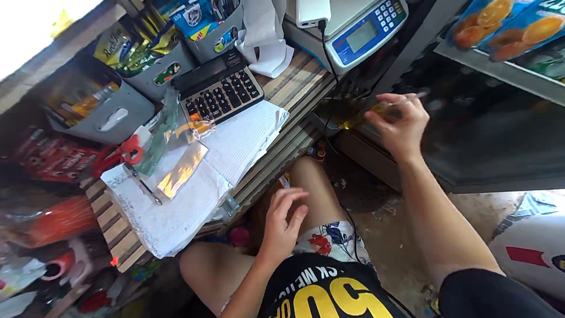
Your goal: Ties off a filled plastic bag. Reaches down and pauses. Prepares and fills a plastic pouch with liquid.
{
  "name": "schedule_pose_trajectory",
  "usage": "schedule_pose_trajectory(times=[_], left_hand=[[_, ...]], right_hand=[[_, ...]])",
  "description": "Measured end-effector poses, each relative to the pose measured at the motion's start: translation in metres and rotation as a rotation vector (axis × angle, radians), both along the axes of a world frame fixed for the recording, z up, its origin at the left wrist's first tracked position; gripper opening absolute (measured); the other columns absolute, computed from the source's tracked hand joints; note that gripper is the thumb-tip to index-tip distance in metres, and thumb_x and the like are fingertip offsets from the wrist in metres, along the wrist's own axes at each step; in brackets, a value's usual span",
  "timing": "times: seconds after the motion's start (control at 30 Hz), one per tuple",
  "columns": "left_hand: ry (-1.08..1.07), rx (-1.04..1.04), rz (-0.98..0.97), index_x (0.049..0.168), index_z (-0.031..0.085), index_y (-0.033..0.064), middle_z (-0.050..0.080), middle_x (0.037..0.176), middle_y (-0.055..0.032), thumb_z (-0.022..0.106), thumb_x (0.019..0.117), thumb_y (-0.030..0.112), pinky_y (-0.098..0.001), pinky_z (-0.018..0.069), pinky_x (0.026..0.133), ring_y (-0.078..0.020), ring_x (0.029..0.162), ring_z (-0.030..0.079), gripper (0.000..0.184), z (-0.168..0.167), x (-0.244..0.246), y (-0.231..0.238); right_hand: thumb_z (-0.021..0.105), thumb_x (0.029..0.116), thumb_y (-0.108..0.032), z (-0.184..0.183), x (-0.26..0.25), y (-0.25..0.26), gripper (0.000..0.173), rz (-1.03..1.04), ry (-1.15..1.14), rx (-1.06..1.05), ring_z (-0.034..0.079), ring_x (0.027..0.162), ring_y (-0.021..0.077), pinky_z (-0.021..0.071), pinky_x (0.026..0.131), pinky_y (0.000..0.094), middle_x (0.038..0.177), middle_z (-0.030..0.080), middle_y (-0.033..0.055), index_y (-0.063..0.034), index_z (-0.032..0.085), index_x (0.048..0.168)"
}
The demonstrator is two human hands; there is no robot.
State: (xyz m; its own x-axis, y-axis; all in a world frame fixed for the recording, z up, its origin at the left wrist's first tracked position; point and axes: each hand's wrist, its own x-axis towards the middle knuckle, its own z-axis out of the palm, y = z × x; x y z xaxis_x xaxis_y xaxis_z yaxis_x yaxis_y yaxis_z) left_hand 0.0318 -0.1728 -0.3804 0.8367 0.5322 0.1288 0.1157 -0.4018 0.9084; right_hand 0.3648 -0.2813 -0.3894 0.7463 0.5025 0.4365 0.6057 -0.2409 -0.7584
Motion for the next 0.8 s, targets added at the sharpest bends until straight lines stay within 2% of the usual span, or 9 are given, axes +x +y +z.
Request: schedule_pose_trajectory(times=[0.1,0.27,0.33,0.4,0.47,0.53,0.63,0.73,0.8], left_hand=[[0.095,-0.015,0.072,0.123,0.07,0.0052,0.067,0.127,-0.0091,0.057,0.1041,0.028,-0.0334,0.0548,0.096,-0.017,0.118,0.063,0.032,-0.024,-0.028,-0.002],[0.208,-0.041,0.236,0.122,0.071,0.0055,0.067,0.124,-0.0084,0.058,0.1018,0.025,-0.0289,0.057,0.09,-0.014,0.11,0.065,0.031,-0.04,-0.052,-0.009],[0.239,-0.051,0.289,0.122,0.071,0.0045,0.067,0.124,-0.0094,0.058,0.1011,0.023,-0.028,0.0573,0.089,-0.0136,0.108,0.066,0.03,-0.043,-0.058,-0.011],[0.264,-0.068,0.327,0.122,0.07,0.0031,0.067,0.122,-0.0104,0.058,0.1006,0.019,-0.0273,0.0571,0.089,-0.0134,0.106,0.066,0.029,-0.044,-0.064,-0.012],[0.29,-0.082,0.349,0.121,0.07,0.0007,0.067,0.121,-0.0119,0.058,0.0995,0.014,-0.0272,0.0564,0.09,-0.0136,0.106,0.066,0.028,-0.043,-0.068,-0.013],[0.312,-0.097,0.361,0.121,0.07,0.0001,0.067,0.121,-0.0125,0.059,0.0992,0.012,-0.028,0.0556,0.091,-0.0139,0.106,0.065,0.027,-0.043,-0.071,-0.013],[0.316,-0.107,0.369,0.121,0.07,0.0007,0.067,0.122,-0.0116,0.059,0.0991,0.011,-0.0272,0.0557,0.091,-0.0129,0.106,0.065,0.027,-0.042,-0.071,-0.012],[0.308,-0.104,0.362,0.121,0.07,0.0023,0.067,0.121,-0.0105,0.059,0.0993,0.012,-0.0257,0.0561,0.09,-0.0119,0.105,0.066,0.026,-0.042,-0.068,-0.011],[0.281,-0.083,0.352,0.12,0.071,0.004,0.067,0.12,-0.0087,0.059,0.0995,0.014,-0.0244,0.0564,0.089,-0.0108,0.104,0.066,0.026,-0.045,-0.067,-0.011]], right_hand=[[0.08,0.088,-0.014,-0.037,0.043,0.041,0.042,-0.037,0.085,-0.063,0.067,0.105,0.0322,0.0601,0.087,0.0406,0.123,0.061,0.0282,0.0054,0.066,0.123],[0.082,0.0854,-0.012,-0.103,0.087,0.095,0.038,-0.091,0.175,-0.261,0.06,0.114,0.0482,0.0499,0.099,0.0612,0.125,0.058,0.0335,0.007,0.068,0.115],[0.081,0.0875,-0.015,-0.12,0.094,0.109,0.037,-0.137,0.207,-0.345,0.059,0.115,0.0526,0.0477,0.096,0.0692,0.131,0.056,0.0343,0.004,0.069,0.117],[0.08,0.0892,-0.021,-0.129,0.099,0.12,0.038,-0.202,0.237,-0.436,0.059,0.116,0.0544,0.0471,0.093,0.0725,0.137,0.055,0.0333,0.0003,0.07,0.119],[0.081,0.0874,-0.02,-0.135,0.1,0.127,0.045,-0.254,0.237,-0.448,0.058,0.116,0.0568,0.046,0.093,0.0742,0.141,0.052,0.0338,0.0006,0.067,0.125],[0.084,0.0841,-0.016,-0.134,0.098,0.132,0.061,-0.308,0.236,-0.419,0.057,0.117,0.0581,0.0469,0.092,0.0734,0.146,0.047,0.0342,0.0014,0.059,0.137],[0.087,0.0786,-0.009,-0.129,0.091,0.135,0.075,-0.381,0.247,-0.373,0.058,0.115,0.058,0.05,0.091,0.0703,0.147,0.044,0.0356,0.005,0.049,0.142],[0.084,0.0778,-0.005,-0.127,0.086,0.129,0.075,-0.429,0.257,-0.313,0.057,0.118,0.0563,0.051,0.093,0.0672,0.144,0.045,0.0367,0.0066,0.046,0.141],[0.081,0.0838,-0.008,-0.135,0.086,0.125,0.062,-0.419,0.247,-0.303,0.057,0.119,0.055,0.0502,0.094,0.0673,0.14,0.047,0.0366,0.0075,0.05,0.135]])
